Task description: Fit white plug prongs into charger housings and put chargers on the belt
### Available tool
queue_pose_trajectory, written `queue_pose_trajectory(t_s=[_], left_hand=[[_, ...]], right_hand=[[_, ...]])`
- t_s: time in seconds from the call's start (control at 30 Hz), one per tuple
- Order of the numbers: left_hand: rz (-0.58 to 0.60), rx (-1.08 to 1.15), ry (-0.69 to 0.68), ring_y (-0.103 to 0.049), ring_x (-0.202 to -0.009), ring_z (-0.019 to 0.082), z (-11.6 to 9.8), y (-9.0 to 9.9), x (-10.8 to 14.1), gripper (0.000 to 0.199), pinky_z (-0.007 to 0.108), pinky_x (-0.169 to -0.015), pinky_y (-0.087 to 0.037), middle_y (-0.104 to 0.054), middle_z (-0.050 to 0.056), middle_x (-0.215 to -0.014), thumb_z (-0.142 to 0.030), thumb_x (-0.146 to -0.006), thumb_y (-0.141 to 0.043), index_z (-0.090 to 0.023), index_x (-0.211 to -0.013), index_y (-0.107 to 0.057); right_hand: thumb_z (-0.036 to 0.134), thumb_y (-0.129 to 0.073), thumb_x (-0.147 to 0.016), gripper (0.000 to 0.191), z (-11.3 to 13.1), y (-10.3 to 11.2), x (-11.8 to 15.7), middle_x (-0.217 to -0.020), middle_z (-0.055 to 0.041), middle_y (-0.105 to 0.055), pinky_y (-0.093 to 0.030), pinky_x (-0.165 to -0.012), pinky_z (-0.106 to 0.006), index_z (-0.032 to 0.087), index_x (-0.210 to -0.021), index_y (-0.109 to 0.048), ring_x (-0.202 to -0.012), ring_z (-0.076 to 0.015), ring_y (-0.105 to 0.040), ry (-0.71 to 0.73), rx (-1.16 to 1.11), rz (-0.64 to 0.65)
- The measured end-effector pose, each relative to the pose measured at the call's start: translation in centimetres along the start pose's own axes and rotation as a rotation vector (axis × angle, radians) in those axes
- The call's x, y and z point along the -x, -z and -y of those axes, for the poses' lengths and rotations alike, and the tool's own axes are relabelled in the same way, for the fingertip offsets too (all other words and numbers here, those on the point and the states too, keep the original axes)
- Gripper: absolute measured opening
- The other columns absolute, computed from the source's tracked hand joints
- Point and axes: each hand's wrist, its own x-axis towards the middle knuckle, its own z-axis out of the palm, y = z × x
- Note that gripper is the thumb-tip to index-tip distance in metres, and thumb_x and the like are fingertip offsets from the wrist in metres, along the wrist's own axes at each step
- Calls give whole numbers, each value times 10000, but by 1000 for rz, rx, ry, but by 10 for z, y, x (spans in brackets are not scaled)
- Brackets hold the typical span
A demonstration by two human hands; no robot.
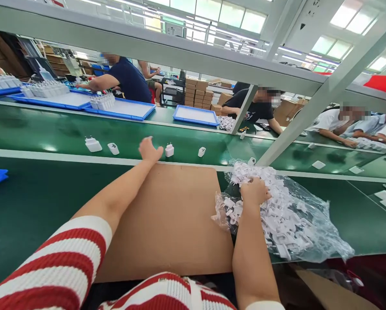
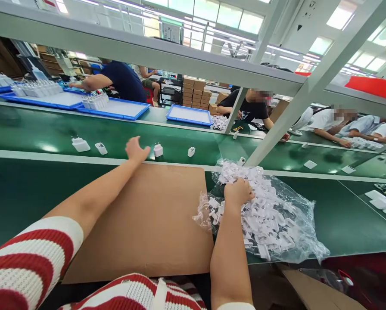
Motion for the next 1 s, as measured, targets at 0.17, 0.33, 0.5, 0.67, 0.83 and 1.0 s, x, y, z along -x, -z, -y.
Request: queue_pose_trajectory(t_s=[0.17, 0.33, 0.5, 0.67, 0.83, 1.0], left_hand=[[-407, -57, 282, -147, -1538, 463, 74, 55, -37, 903, 649, -1202, -191, -183, 322, -1636, -397, -779, -757, 7, -1494, -381], [-94, 29, 253, -427, -1425, 456, 126, 102, -58, 833, 579, -1145, -350, -499, 261, -1439, -790, -644, -691, -49, -1024, -677], [-129, 86, 104, -493, -1372, 400, 98, 116, -34, 669, 573, -1213, -355, -492, 234, -1443, -459, -719, -753, -61, -1241, -624], [242, 225, -238, -673, -1083, 219, 24, 95, 59, 615, 429, -1072, -551, -618, 22, -1377, -311, -786, -694, -257, -1393, -610], [773, 446, -449, -598, -1294, 281, -28, 78, 167, 563, 431, -1139, -495, -584, 78, -1462, -373, -895, -585, -239, -1441, -549], [814, 461, -522, -500, -1415, 282, -24, 56, 196, 661, 428, -1211, -417, -494, 76, -1555, -338, -868, -575, -275, -1517, -470]], right_hand=[[184, -552, -816, 394, -2, 4, 3, -1218, -173, -649, -468, -914, -446, 156, -1184, -693, -1086, -343, -634, 54, -148, -23], [173, -597, -691, 385, -5, 0, -4, -1143, -161, -660, -510, -877, -396, 131, -1052, -725, -950, -282, -654, 46, -372, 62], [207, -599, -643, 379, 25, -2, 13, -1009, -84, -716, -525, -953, -407, 166, -987, -754, -910, -237, -664, 127, -901, 87], [180, -701, -629, 291, 63, -14, 45, -879, -32, -759, -588, -861, -359, 183, -919, -732, -803, -182, -700, 44, -1496, 799], [158, -735, -659, 274, 71, -18, 62, -896, -32, -777, -607, -824, -282, 185, -931, -723, -837, -161, -725, -121, -1602, 1100], [300, -825, -684, 277, 70, -18, 70, -919, -30, -777, -606, -851, -305, 213, -926, -723, -893, -183, -732, -107, -1544, 1166]])
